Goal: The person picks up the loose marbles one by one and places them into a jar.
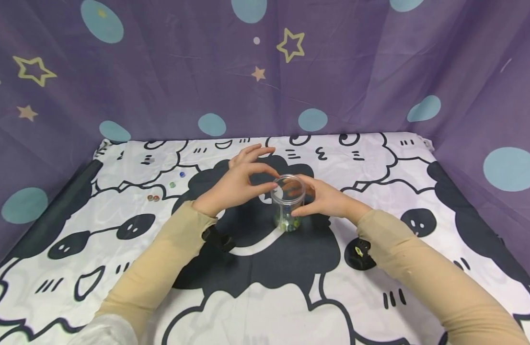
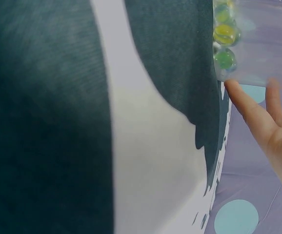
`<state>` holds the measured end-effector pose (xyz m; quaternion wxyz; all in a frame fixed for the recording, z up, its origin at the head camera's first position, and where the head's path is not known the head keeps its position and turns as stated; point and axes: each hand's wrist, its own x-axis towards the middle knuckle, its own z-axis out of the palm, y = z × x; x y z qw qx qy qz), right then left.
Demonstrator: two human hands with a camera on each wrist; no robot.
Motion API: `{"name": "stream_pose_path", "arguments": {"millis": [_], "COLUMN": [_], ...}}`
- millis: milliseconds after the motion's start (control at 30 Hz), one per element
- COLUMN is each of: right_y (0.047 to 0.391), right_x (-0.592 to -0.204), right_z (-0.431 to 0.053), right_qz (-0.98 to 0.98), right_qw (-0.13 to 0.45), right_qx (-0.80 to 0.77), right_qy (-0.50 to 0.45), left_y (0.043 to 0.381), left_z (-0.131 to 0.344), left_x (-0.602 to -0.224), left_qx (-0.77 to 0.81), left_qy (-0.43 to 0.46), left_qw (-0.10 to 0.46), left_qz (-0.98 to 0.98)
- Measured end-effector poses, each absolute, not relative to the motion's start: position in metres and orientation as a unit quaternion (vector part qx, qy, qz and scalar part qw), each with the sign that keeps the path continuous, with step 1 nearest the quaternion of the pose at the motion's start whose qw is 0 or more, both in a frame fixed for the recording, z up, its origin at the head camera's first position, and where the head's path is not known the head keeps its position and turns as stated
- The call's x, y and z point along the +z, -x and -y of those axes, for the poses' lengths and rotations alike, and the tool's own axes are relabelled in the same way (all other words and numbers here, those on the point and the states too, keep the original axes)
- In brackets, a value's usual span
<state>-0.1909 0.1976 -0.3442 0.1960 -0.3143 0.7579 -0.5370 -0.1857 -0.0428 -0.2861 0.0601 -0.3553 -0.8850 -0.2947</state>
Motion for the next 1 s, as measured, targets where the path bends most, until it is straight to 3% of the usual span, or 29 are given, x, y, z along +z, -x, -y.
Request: {"name": "stream_pose_path", "arguments": {"millis": [1000], "right_y": [0.189], "right_x": [-0.343], "right_z": [-0.196], "right_qz": [-0.769], "right_qw": [0.182], "right_qx": [-0.528], "right_qy": [0.311], "left_y": [0.182], "left_z": [0.083], "left_x": [-0.301], "left_qx": [-0.3], "left_qy": [0.319], "left_qw": [0.044], "left_qz": [0.898]}}
